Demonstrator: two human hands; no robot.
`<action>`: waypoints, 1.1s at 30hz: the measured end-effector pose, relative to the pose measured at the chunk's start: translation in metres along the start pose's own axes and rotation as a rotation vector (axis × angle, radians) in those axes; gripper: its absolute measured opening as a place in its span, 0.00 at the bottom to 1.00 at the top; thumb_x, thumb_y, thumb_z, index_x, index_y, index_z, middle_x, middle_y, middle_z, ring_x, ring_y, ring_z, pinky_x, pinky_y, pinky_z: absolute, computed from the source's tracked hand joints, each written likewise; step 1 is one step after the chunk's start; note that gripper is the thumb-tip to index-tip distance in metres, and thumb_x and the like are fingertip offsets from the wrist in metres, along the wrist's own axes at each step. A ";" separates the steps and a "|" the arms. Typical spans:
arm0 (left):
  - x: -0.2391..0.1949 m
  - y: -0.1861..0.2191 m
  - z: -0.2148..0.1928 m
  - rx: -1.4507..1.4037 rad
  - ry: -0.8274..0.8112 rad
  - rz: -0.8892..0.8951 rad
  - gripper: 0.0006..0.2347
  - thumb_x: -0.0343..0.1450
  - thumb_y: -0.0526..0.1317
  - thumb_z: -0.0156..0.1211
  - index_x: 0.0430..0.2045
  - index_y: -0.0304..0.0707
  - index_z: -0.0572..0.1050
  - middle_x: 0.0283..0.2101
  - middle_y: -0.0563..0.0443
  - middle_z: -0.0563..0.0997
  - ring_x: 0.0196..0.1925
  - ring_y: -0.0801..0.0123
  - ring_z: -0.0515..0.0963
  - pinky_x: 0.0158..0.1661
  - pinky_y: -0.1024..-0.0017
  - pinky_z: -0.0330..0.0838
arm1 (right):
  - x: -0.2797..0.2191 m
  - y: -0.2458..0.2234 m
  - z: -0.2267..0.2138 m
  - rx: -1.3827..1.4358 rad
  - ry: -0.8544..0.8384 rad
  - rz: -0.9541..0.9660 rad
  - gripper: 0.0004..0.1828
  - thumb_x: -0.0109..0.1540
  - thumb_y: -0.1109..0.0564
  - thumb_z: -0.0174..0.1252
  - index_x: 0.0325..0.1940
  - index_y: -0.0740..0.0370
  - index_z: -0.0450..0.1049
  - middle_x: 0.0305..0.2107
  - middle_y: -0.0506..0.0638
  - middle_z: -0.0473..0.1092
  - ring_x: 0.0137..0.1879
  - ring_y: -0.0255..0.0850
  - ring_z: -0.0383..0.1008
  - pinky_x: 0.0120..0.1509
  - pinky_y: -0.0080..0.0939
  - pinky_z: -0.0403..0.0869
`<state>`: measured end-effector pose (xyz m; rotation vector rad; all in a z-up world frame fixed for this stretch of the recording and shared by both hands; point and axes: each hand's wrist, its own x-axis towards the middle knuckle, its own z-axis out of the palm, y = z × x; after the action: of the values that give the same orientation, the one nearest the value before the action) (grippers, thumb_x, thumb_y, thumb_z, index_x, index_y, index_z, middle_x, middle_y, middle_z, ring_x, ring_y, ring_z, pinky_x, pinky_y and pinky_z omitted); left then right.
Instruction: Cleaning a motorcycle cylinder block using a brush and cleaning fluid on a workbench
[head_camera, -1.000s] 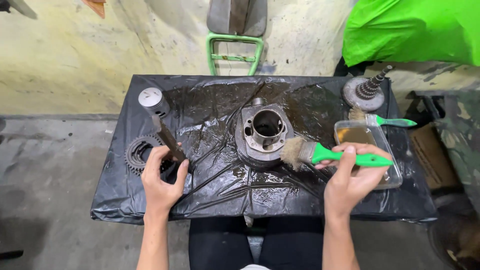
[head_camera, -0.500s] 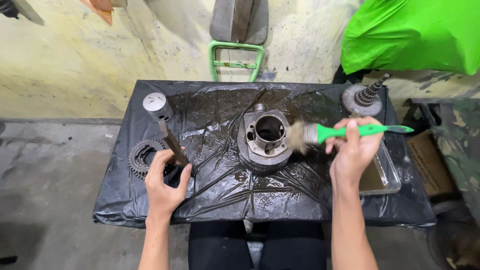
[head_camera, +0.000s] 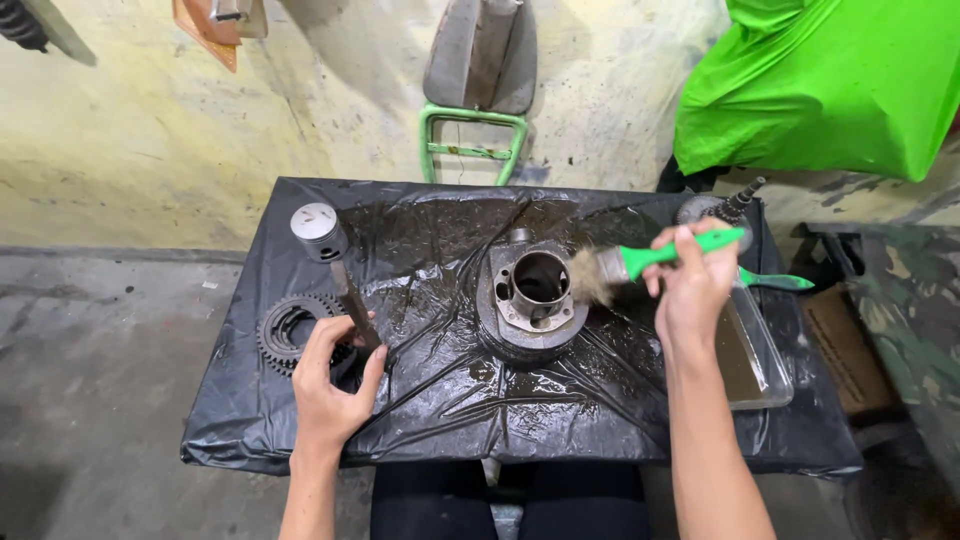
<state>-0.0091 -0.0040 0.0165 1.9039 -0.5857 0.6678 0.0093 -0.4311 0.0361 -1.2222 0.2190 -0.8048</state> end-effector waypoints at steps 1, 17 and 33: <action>0.000 0.000 0.000 0.000 0.001 -0.003 0.11 0.76 0.35 0.65 0.51 0.31 0.78 0.40 0.47 0.76 0.41 0.64 0.76 0.50 0.69 0.71 | 0.005 0.000 0.008 -0.002 -0.002 0.002 0.09 0.75 0.61 0.53 0.52 0.51 0.59 0.33 0.56 0.69 0.28 0.41 0.66 0.20 0.34 0.60; 0.000 -0.002 0.001 0.006 0.007 -0.001 0.11 0.76 0.36 0.65 0.49 0.30 0.76 0.43 0.46 0.78 0.40 0.63 0.76 0.49 0.69 0.72 | 0.024 -0.005 0.116 -0.098 -0.596 -0.024 0.10 0.76 0.59 0.53 0.52 0.54 0.57 0.36 0.59 0.73 0.26 0.41 0.73 0.23 0.30 0.71; 0.001 0.001 -0.002 -0.001 0.004 -0.017 0.12 0.76 0.37 0.64 0.51 0.31 0.78 0.41 0.48 0.77 0.41 0.64 0.77 0.50 0.69 0.72 | -0.057 -0.090 0.137 -0.379 -0.974 -0.233 0.01 0.75 0.61 0.49 0.50 0.58 0.63 0.39 0.51 0.69 0.45 0.42 0.75 0.52 0.41 0.77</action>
<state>-0.0092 -0.0031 0.0190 1.9047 -0.5666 0.6603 0.0060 -0.3007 0.1512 -1.8857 -0.6001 -0.2871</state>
